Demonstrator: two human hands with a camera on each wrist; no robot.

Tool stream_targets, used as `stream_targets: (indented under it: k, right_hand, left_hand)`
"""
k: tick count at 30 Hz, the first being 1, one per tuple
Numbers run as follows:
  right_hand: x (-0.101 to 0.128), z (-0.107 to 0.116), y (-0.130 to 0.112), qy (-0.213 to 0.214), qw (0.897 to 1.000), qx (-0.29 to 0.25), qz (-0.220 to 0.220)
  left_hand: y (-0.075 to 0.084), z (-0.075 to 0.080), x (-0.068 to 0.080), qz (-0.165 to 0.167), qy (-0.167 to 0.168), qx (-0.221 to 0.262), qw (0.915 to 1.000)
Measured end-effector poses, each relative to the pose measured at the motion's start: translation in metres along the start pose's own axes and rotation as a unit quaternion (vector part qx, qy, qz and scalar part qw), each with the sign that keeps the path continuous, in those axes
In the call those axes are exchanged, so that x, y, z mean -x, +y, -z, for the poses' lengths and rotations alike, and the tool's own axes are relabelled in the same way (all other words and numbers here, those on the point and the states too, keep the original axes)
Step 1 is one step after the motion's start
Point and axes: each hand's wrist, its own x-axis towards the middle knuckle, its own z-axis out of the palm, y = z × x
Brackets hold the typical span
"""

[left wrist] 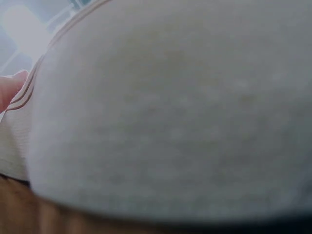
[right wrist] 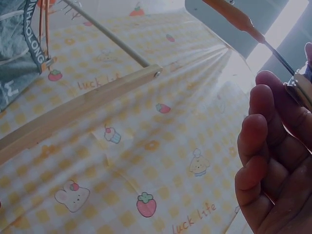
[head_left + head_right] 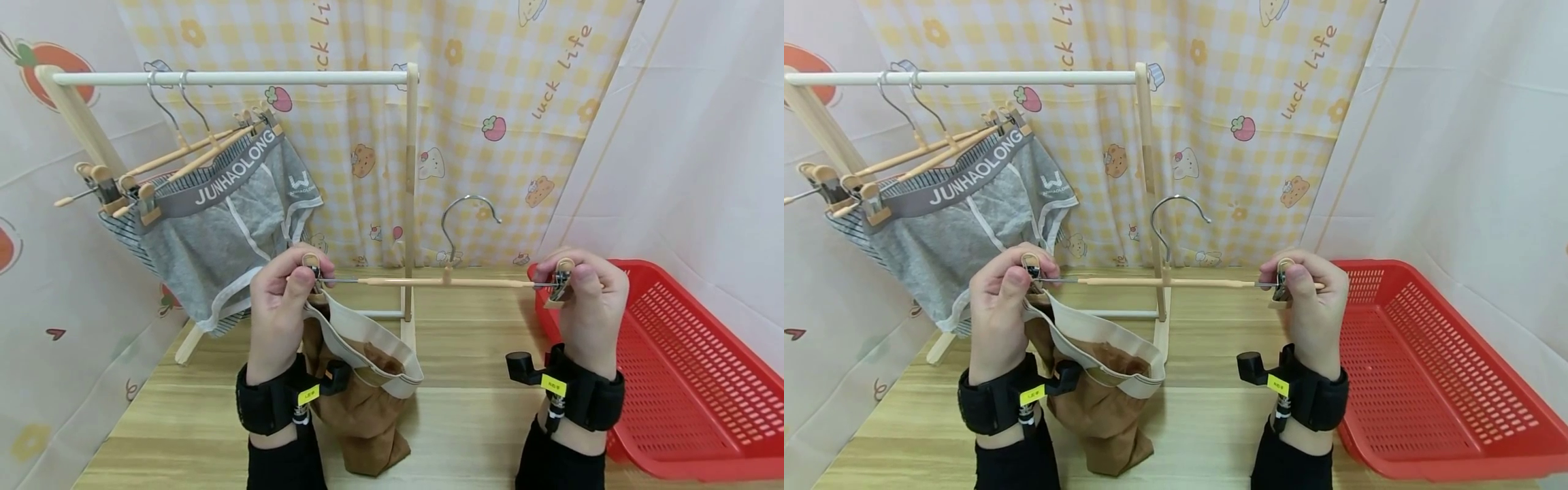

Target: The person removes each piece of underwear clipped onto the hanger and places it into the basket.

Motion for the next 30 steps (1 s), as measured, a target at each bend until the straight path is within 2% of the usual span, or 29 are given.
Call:
stream_targets:
  k: [9, 24, 30]
  right_hand:
    - [-0.0003, 0.0017, -0.0007, 0.006, 1.0, 0.011, 0.002]
    - [-0.0008, 0.0027, -0.0002, 0.002, 1.0, -0.004, 0.007]
    - [0.0, 0.002, -0.001, -0.001, 1.0, -0.011, 0.004]
  left_hand:
    - [-0.0006, -0.0007, 0.0006, 0.01, 0.0, 0.0, 1.0]
    - [0.0012, -0.0037, 0.0006, 0.024, 0.0, -0.006, 0.9997]
    - [0.0015, -0.0034, 0.0019, 0.016, 0.007, -0.017, 0.9997]
